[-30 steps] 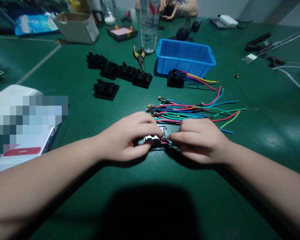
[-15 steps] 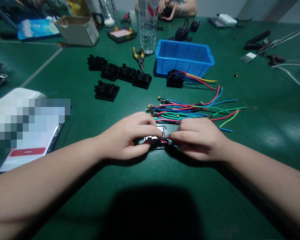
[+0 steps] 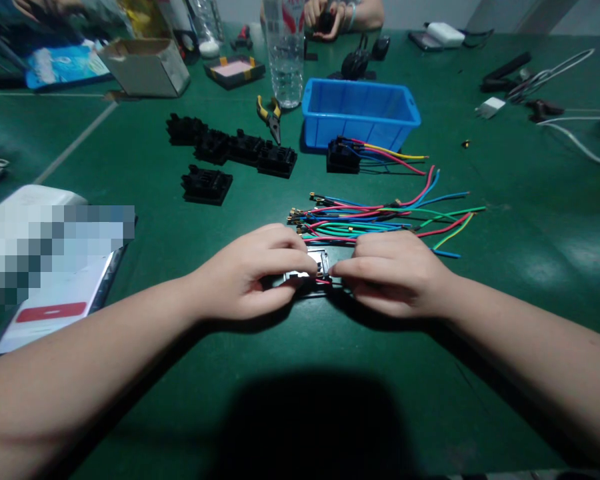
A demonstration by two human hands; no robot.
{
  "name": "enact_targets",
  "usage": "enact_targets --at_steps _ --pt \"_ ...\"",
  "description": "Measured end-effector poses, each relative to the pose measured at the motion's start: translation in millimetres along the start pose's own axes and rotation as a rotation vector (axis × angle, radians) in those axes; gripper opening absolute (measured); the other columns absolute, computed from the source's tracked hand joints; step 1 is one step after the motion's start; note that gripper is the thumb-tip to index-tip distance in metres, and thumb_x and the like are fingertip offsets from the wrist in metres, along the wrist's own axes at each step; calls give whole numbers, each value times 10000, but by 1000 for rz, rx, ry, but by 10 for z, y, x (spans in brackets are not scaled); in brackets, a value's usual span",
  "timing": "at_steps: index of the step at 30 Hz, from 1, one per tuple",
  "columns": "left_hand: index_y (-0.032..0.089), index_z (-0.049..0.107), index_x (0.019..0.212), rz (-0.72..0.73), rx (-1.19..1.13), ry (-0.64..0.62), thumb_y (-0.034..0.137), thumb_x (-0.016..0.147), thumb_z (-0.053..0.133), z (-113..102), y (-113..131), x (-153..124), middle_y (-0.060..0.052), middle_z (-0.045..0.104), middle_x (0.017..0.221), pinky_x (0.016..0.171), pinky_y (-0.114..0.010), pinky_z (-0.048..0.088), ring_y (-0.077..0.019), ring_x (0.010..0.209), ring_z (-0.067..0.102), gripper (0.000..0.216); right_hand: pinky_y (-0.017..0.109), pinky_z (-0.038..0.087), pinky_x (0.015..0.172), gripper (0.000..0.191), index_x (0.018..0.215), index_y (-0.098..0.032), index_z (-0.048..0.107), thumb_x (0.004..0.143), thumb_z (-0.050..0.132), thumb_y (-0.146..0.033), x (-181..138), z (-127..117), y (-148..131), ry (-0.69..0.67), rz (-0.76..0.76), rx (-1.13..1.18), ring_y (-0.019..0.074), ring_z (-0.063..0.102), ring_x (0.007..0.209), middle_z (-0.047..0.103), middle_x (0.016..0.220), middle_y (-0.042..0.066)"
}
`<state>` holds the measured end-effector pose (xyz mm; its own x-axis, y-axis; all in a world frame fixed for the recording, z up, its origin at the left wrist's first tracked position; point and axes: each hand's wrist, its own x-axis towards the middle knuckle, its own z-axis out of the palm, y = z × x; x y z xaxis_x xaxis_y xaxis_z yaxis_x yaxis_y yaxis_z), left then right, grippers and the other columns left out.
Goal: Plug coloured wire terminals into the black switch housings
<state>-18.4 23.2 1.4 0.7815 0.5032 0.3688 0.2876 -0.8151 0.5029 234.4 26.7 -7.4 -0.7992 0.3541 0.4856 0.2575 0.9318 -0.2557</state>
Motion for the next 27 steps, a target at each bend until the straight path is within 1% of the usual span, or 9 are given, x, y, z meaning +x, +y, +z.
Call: enact_targets --at_steps 9,17,27 --pt "169 652 995 4 -12 -1 44 787 544 -8 -2 7 -71 647 941 783 -267 485 -162 861 593 265 269 356 586 158 1009 -169 631 899 518 -161 5 -3 -9 7 23 27 126 518 621 621 709 28" --pt "189 642 992 -8 -8 -5 64 805 532 -4 -2 3 -53 640 933 787 -262 477 -156 859 585 251 268 364 580 157 1011 -172 627 896 521 -155 11 -6 -11 2 26 42 127 517 609 623 703 28" --pt "180 641 992 -12 -26 -1 57 809 545 8 -14 -5 -53 640 949 790 -255 468 -149 867 584 240 268 360 582 166 1019 -166 626 887 528 -148 5 -8 -5 -8 31 56 129 508 612 614 704 29"
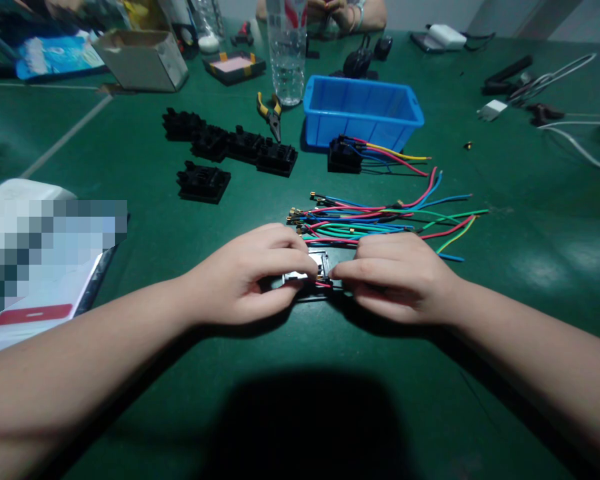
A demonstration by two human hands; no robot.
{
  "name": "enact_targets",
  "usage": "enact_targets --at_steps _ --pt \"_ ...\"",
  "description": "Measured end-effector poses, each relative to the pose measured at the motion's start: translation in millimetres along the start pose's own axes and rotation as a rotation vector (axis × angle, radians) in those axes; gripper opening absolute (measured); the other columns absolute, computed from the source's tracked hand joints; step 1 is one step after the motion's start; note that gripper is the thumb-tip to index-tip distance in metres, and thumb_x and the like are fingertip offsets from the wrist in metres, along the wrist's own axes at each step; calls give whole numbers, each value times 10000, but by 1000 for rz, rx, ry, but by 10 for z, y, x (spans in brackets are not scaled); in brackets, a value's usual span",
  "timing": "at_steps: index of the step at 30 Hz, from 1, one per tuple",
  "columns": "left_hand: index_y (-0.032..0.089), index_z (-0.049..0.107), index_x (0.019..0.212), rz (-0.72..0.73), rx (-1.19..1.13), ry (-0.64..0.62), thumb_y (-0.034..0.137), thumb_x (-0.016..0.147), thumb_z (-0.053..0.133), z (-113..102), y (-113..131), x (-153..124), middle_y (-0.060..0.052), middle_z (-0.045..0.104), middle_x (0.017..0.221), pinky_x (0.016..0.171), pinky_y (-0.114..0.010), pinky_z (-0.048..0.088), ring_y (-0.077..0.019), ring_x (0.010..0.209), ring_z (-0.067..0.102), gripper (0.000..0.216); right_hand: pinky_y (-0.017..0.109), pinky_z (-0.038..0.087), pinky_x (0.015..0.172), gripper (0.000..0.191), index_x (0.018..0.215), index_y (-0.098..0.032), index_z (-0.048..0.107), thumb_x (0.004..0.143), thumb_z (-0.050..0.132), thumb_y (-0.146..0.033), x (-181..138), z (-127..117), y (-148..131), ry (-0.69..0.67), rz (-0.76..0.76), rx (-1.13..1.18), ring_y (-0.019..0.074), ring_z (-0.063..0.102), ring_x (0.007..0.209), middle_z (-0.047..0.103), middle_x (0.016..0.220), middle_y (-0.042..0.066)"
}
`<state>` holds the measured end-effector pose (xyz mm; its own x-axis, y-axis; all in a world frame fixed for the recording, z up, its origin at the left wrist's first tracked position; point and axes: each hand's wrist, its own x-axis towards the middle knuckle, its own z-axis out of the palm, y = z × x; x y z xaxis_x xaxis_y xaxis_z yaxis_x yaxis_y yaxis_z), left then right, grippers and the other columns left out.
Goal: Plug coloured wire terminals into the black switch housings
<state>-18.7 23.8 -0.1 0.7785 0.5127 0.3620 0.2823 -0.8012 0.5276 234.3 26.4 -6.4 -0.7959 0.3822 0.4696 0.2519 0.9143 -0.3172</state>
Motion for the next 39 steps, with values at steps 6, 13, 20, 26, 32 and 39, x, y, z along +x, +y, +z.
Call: enact_targets --at_steps 6,13,20,26,32,39 --pt "197 640 990 -13 11 -13 81 828 527 -13 16 11 -54 660 949 792 -264 478 -156 873 597 229 270 358 573 167 1005 -182 636 903 505 -167 6 -11 -9 -18 0 -44 135 514 610 610 700 28" --pt "188 646 998 -4 52 -28 79 828 528 -40 33 23 -61 665 958 794 -269 472 -164 879 598 234 274 345 576 175 1004 -174 655 906 511 -173 14 -35 -21 -56 -7 -84 135 494 607 599 698 26" --pt "192 640 1018 5 64 -34 83 828 533 -34 12 6 -65 664 973 802 -277 464 -171 895 594 244 299 315 562 207 1010 -144 667 914 487 -179 5 -23 -18 -53 -54 -172 148 475 610 596 688 34" --pt "174 607 986 -5 27 -12 78 825 522 10 7 10 -61 651 932 815 -295 460 -172 878 577 206 313 290 552 225 986 -145 668 930 451 -165 5 -5 -31 -52 -97 -287 157 474 612 596 658 30" --pt "163 589 1006 13 20 -1 79 835 529 13 20 22 -67 654 928 804 -298 471 -176 871 580 200 318 294 554 225 1004 -129 662 927 460 -188 3 -14 -25 -56 -99 -256 156 465 608 604 684 37" --pt "174 623 1034 51 65 86 92 825 560 22 21 -22 -83 640 1013 830 -285 489 -176 924 593 233 320 301 558 202 978 -149 653 927 465 -200 0 -13 -19 -65 -89 -252 155 473 608 603 688 34"
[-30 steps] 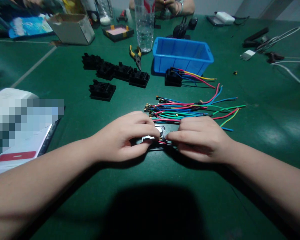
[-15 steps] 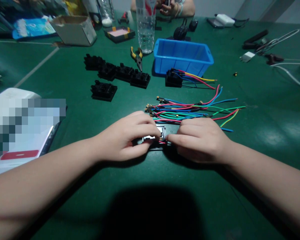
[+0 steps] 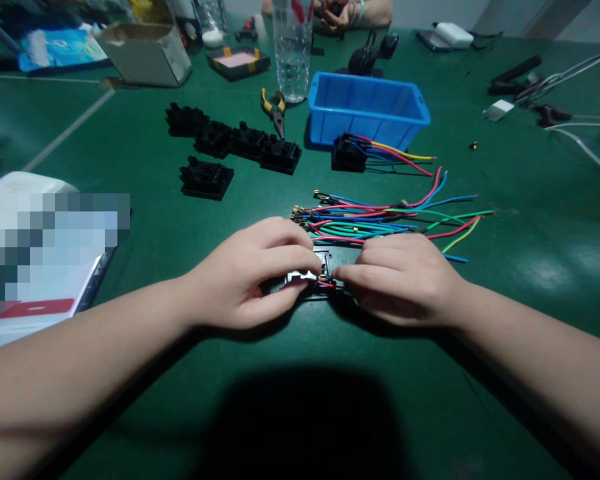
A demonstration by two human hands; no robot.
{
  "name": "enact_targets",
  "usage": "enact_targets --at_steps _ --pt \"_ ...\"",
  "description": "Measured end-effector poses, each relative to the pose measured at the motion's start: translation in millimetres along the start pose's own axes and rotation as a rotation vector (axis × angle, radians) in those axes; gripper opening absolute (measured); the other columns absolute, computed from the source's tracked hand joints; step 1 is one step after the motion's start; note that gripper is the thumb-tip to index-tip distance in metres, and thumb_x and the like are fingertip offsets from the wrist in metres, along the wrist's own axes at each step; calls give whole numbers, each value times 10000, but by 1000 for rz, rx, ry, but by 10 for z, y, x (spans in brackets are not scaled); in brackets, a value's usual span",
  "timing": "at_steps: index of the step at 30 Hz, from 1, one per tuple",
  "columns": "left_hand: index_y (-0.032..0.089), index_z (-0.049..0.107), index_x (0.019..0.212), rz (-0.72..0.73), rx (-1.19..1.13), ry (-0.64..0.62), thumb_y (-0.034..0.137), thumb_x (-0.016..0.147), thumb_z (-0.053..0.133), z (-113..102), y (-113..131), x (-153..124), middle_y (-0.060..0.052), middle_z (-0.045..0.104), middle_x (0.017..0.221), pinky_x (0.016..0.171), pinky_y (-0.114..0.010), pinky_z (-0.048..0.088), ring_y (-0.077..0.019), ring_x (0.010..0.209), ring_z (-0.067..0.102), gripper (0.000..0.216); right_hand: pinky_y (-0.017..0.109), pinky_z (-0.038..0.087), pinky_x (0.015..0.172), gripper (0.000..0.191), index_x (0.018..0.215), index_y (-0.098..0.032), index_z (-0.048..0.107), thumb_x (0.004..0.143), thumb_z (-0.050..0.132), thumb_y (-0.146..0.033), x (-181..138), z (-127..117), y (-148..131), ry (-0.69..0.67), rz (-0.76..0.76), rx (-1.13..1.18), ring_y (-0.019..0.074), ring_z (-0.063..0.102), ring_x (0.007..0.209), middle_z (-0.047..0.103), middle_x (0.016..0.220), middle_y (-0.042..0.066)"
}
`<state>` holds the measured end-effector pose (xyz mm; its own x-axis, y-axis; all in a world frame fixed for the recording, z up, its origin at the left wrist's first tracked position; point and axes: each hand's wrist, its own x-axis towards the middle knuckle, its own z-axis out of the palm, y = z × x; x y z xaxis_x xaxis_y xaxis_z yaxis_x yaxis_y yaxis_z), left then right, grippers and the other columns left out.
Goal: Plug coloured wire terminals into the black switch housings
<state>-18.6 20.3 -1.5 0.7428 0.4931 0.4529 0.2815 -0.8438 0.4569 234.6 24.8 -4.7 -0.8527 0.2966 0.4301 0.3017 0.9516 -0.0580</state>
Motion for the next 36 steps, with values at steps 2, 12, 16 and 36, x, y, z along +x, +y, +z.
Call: enact_targets --at_steps 2,12,16,36 --pt "186 644 1028 8 12 -5 99 823 561 5 -5 -5 -83 645 1018 823 -294 487 -181 919 596 238 317 304 556 195 977 -159 648 929 462 -197 2 1 -4 6 3 -5 154 479 603 602 681 30" --pt "216 668 1089 61 60 -24 112 839 522 0 -14 -12 -82 652 1033 808 -306 477 -175 909 592 307 294 358 543 167 1031 -168 608 900 505 -165 -6 -42 -23 138 131 15 140 497 546 621 683 26" --pt "235 680 1082 40 50 -44 112 842 519 -18 13 3 -72 652 1038 822 -320 485 -181 929 589 315 302 376 545 148 991 -183 614 891 507 -160 -11 -41 -29 166 149 -28 156 535 565 640 685 38" --pt "200 659 1089 -37 34 -61 97 821 543 -1 -1 -4 -77 618 1028 838 -319 465 -189 944 562 309 285 357 543 121 897 -190 618 890 497 -192 -6 -34 -30 111 127 -42 139 522 564 632 670 21"
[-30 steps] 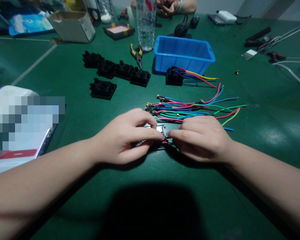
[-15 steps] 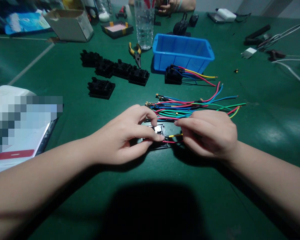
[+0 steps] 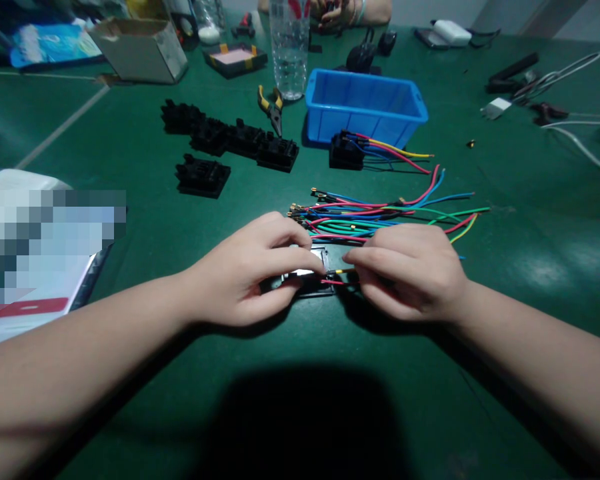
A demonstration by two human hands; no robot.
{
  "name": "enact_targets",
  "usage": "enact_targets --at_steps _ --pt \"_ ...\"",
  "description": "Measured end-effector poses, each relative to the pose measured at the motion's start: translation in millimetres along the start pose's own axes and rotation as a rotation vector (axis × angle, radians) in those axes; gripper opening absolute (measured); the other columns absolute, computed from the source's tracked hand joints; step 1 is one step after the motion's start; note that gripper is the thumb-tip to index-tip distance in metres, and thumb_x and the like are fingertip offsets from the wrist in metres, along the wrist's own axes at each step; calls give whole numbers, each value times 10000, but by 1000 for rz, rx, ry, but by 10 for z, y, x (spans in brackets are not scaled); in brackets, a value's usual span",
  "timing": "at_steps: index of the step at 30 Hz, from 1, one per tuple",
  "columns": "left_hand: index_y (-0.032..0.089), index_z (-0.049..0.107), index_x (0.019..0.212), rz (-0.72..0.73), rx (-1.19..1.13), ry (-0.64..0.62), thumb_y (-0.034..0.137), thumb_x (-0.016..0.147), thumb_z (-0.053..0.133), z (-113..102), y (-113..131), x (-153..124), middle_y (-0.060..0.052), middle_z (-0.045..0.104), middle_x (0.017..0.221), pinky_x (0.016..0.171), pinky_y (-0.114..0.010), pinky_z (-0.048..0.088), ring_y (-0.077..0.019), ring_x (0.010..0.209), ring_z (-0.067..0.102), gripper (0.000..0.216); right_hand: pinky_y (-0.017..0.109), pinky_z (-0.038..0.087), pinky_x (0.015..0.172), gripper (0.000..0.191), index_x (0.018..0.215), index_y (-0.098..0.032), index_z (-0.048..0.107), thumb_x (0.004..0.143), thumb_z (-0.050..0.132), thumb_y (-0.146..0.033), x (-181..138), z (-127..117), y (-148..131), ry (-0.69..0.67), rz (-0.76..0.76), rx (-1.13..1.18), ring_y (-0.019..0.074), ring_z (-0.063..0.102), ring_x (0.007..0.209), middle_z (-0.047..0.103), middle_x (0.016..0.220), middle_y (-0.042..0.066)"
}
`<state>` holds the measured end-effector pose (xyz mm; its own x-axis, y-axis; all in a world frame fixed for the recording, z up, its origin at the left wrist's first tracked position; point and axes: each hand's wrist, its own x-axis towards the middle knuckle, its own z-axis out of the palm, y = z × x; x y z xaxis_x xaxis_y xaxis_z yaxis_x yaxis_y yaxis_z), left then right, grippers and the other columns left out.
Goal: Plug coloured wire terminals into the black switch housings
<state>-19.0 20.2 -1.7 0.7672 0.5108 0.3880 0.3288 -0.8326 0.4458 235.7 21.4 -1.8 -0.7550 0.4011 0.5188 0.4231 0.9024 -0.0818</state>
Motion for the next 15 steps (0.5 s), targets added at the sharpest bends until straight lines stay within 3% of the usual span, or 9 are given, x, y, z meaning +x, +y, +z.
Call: enact_targets --at_steps 7,15 --pt "183 610 1089 -36 -18 38 146 842 567 -5 -7 10 -80 617 1048 871 -326 473 -196 977 568 253 292 365 568 146 891 -162 647 888 504 -188 2 -1 4 -54 3 37 151 530 595 648 711 50" --pt "175 591 1075 -40 -69 -15 162 854 584 -11 -2 50 -78 654 1021 885 -321 473 -191 968 578 222 275 361 619 330 1234 -177 606 934 470 -198 -10 41 42 -202 -94 148 151 573 722 677 868 68"
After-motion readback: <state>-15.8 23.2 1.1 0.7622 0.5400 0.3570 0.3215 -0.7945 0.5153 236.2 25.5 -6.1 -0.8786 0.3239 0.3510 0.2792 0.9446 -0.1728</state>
